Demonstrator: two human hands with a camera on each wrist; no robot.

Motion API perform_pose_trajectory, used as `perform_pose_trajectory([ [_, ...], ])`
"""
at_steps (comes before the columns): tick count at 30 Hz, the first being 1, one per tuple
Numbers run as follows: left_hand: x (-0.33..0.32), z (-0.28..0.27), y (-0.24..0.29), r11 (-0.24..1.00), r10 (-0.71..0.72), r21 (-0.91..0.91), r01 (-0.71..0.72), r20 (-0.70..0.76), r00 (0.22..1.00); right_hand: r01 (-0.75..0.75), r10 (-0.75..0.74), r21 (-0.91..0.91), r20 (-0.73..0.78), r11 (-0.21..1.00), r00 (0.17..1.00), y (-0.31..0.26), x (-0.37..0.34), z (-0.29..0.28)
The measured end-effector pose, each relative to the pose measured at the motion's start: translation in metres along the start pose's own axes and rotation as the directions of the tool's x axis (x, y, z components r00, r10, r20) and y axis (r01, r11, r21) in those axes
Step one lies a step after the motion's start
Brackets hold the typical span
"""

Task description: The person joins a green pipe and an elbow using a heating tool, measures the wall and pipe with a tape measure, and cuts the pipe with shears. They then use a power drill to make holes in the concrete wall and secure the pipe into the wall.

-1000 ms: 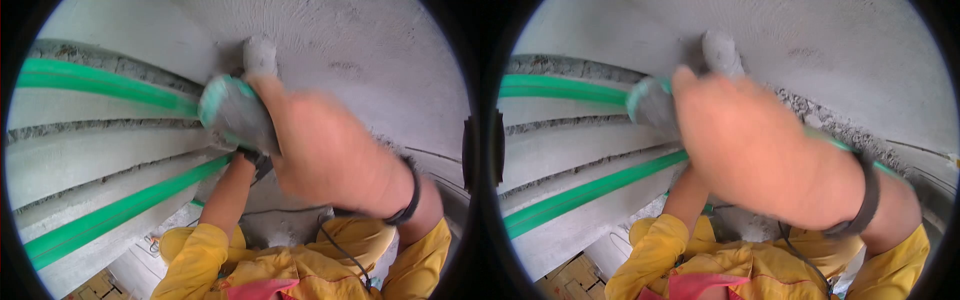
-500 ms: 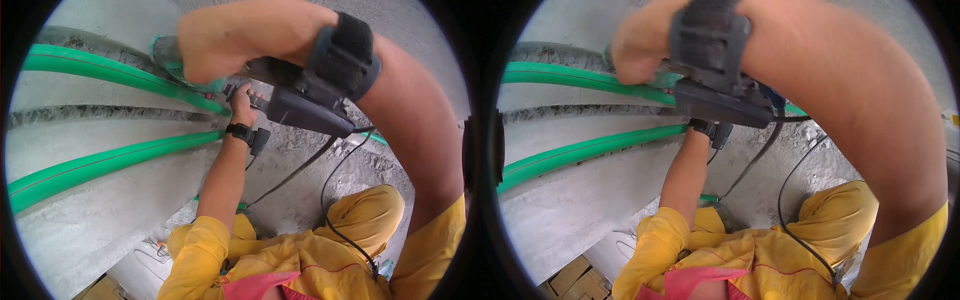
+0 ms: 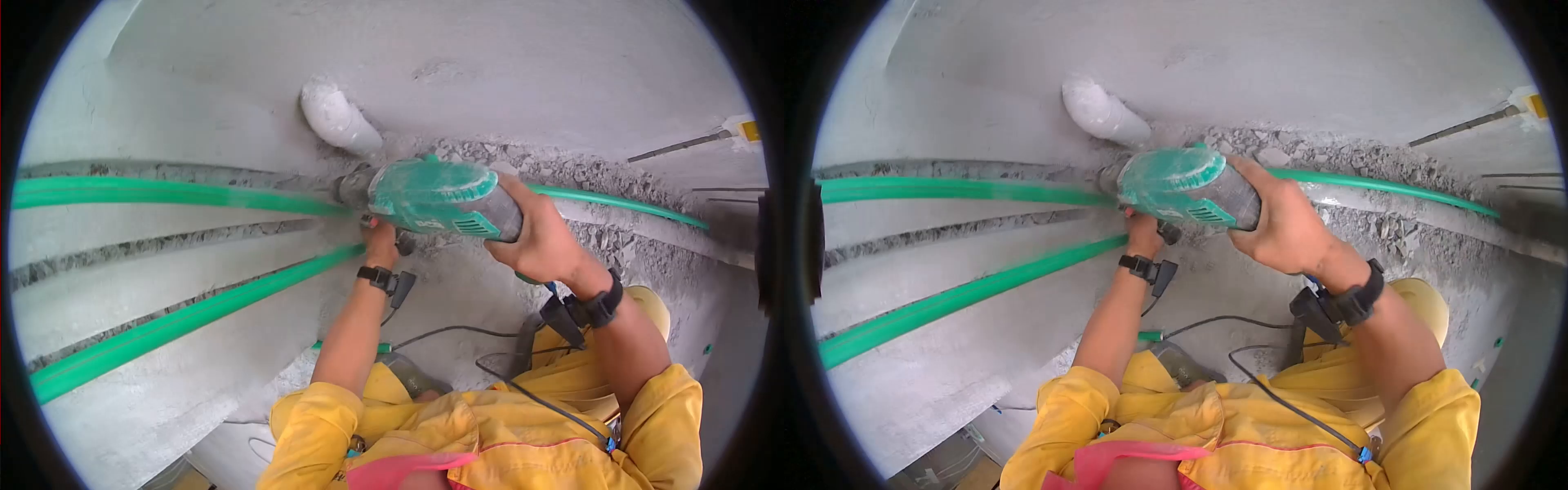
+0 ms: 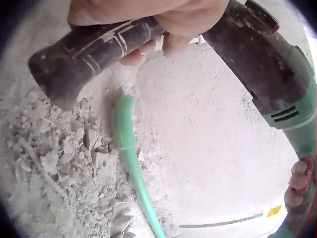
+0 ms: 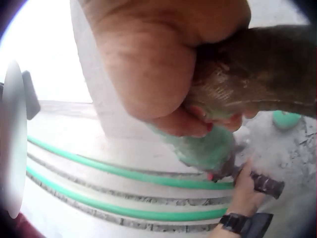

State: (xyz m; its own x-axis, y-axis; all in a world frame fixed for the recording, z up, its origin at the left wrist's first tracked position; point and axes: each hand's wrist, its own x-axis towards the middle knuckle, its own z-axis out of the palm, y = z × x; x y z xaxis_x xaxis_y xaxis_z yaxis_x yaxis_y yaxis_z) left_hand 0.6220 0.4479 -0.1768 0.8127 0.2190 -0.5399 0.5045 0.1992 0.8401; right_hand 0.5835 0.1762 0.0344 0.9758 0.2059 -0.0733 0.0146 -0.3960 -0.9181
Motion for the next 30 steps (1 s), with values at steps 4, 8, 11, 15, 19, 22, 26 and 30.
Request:
perform_pose_trajectory([
  [4, 0.014, -0.014, 0.013, 0.998, 0.051, -0.038, -0.051, -0.001, 0.999, 0.038, -0.041, 0.089, 0.037, 0.995, 0.998, 0.017, 0.022, 0.006],
  [8, 0.017, -0.019, 0.009, 1.0, 0.014, -0.015, -0.016, -0.091, 0.996, -0.01, -0.003, 0.132, 0.097, 0.991, 0.995, 0.025, 0.031, 0.01],
  [11, 0.029, -0.027, -0.006, 0.989, 0.147, 0.003, -0.147, -0.055, 0.988, 0.036, -0.045, 0.105, 0.08, 0.994, 0.996, 0.028, 0.032, 0.007],
  [15, 0.032, -0.043, -0.001, 0.986, 0.158, 0.051, -0.157, -0.017, 0.987, 0.131, -0.135, 0.105, 0.026, 0.986, 0.991, 0.029, 0.037, 0.021],
  [19, 0.048, -0.048, -0.012, 0.981, 0.126, -0.158, -0.116, 0.054, 0.991, 0.096, -0.096, -0.007, 0.066, 0.995, 0.993, -0.007, 0.053, 0.024],
  [22, 0.051, -0.044, -0.013, 0.939, 0.343, -0.108, -0.327, 0.227, 0.911, 0.028, -0.012, -0.106, 0.15, 0.994, 0.989, -0.059, 0.071, 0.021],
  [26, 0.04, -0.025, 0.022, 0.896, 0.279, -0.409, -0.17, 0.224, 0.934, 0.077, -0.043, -0.185, 0.179, 0.98, 0.983, -0.082, 0.085, 0.024],
  [30, 0.051, -0.025, 0.017, 0.801, 0.105, -0.597, 0.047, 0.217, 0.97, 0.095, -0.064, -0.184, 0.169, 0.978, 0.983, -0.081, 0.087, 0.022],
])
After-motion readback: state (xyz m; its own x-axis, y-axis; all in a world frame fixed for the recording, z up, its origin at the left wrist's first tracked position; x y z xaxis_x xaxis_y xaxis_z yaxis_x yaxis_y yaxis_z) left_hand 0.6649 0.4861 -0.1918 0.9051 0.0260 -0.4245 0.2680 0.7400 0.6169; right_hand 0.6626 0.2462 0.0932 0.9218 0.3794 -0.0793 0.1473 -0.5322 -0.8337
